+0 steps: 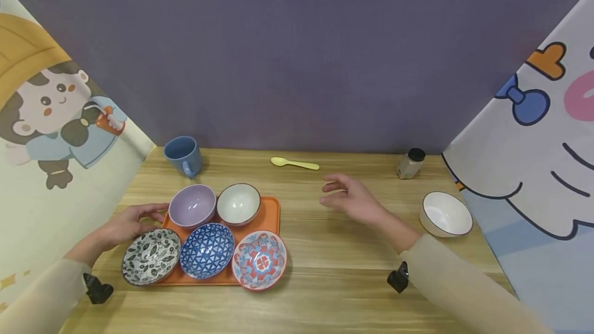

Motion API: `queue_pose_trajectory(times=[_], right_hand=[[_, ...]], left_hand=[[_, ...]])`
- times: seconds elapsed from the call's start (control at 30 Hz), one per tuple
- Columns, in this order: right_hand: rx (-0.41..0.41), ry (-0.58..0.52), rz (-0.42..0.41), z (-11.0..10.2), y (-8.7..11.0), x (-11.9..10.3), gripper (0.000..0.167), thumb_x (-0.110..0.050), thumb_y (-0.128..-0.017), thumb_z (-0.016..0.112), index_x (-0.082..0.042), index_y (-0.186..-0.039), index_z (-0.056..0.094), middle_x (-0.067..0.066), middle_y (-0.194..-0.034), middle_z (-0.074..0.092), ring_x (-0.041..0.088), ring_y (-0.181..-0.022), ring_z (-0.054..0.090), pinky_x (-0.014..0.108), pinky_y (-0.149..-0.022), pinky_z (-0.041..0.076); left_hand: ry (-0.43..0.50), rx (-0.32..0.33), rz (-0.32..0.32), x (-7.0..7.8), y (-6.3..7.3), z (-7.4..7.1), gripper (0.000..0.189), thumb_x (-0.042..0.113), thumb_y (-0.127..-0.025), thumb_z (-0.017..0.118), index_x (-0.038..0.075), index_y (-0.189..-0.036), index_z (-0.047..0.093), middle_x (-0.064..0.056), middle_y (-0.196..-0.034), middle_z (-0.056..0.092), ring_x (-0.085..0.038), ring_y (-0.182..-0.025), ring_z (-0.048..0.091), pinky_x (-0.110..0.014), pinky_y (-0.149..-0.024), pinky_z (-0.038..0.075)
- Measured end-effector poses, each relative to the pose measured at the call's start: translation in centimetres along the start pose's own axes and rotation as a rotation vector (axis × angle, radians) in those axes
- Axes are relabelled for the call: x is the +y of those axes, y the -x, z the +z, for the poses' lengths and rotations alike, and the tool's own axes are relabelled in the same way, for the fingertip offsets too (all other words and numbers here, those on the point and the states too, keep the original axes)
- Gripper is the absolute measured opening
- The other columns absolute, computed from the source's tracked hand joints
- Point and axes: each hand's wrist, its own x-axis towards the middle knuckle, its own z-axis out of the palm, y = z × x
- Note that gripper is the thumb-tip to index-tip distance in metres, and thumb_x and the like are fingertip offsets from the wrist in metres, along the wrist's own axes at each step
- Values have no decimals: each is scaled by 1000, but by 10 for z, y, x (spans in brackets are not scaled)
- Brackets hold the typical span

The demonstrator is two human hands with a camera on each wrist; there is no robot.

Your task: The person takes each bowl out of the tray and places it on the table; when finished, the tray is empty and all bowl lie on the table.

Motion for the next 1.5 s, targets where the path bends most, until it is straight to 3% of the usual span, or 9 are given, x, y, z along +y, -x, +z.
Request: queue_pose_trajectory(times=[0.3,0.57,1.13,1.5], right_hand=[[-89,-66,-29,53,-45,-2,66,-13,-95,74,-7,-153,44,30,-141,56,36,-120,65,47,-95,56],[-157,-137,1,83,-74,2,67,-5,-95,70,-1,-154,40,34,-141,54,36,-113,68,54,-94,56],[-259,-185,134,119,-102,8,75,-15,-96,72,-9,-159,32,30,-146,51,37,-115,68,50,-88,59],[-258,-213,125,133,-110,11,76,-11,-93,75,-14,-159,35,31,-143,54,38,-109,71,49,-84,60]], left_hand=[[-39,3,-1,4,-5,-1,61,-5,-90,65,0,-149,50,-11,-110,68,-28,-102,60,-29,-75,53],[-23,-11,-15,8,-5,-3,62,-7,-88,63,-3,-149,49,-13,-110,66,-29,-99,58,-30,-70,53],[-56,4,-23,8,-4,0,61,-5,-90,64,0,-149,49,-11,-109,67,-28,-100,59,-31,-74,52],[-66,3,-24,11,-3,0,60,-4,-90,63,0,-149,50,-11,-109,67,-28,-101,59,-33,-78,52]])
